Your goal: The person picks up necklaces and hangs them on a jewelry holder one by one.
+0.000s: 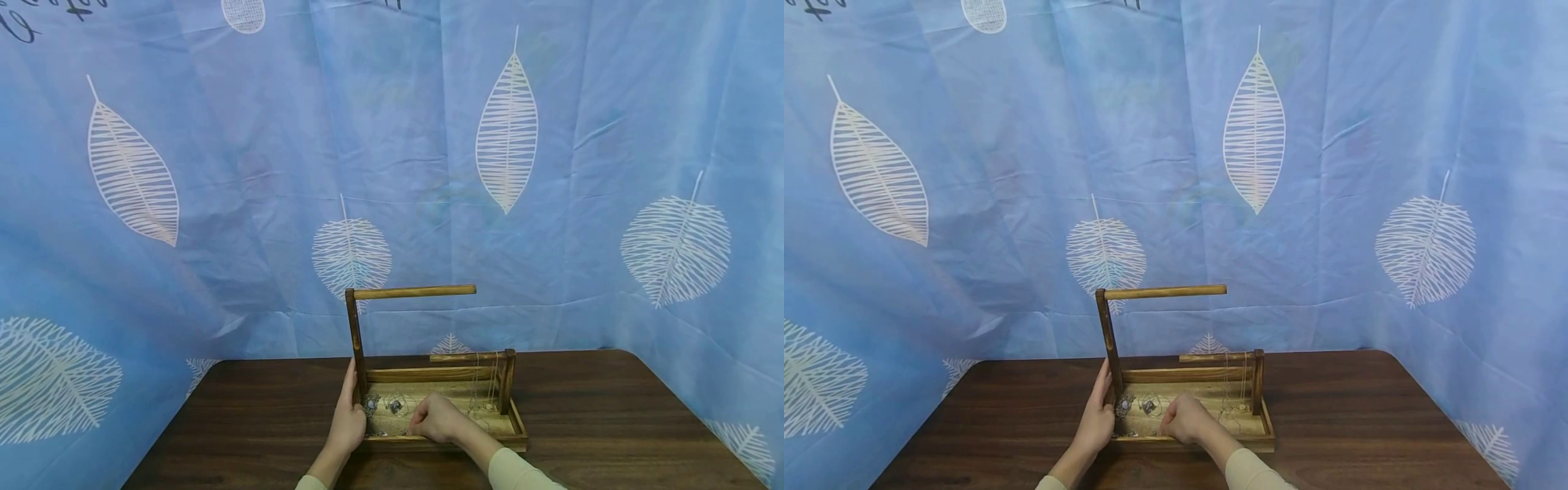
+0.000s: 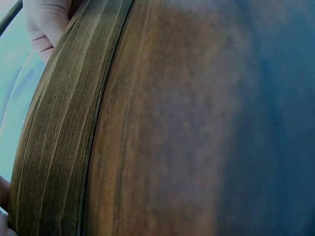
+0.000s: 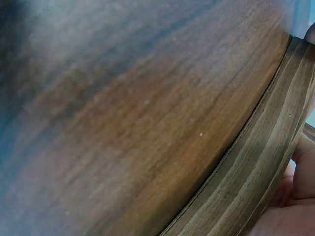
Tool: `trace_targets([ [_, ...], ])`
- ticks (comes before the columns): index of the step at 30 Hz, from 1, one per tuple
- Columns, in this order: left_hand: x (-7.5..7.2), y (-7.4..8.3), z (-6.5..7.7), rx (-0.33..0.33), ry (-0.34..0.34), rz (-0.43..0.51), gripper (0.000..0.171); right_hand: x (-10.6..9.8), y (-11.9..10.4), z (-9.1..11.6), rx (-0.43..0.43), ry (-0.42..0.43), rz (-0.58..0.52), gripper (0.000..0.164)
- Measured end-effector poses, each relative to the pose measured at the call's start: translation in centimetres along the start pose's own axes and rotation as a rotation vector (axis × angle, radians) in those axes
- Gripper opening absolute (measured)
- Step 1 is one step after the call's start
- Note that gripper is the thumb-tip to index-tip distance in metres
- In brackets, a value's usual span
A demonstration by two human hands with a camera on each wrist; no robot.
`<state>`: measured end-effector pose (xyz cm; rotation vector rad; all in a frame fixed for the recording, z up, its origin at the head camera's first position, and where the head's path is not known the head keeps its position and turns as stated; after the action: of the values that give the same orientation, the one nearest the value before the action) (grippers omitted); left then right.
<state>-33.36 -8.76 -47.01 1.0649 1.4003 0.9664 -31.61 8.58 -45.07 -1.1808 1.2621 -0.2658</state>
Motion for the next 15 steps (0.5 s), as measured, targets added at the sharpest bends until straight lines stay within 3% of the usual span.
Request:
trace_targets([
  [15,-0.1,0.08,-0.04,-0.022,0.006,0.006,0.096,0.3,-0.11,-0.26,0.012,-0.076,0.008,0.015],
])
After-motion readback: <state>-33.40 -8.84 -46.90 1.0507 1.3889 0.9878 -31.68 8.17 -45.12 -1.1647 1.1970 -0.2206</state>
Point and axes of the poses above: each hand's wrist, its own z-axis away from the middle knuckle, its own x-axis out of the palm, y = z × x, the point moved 7 cm from there along -z, towards the middle knuckle, and after that the axes turned 10 degrees about -x, right-handed, at the moved point
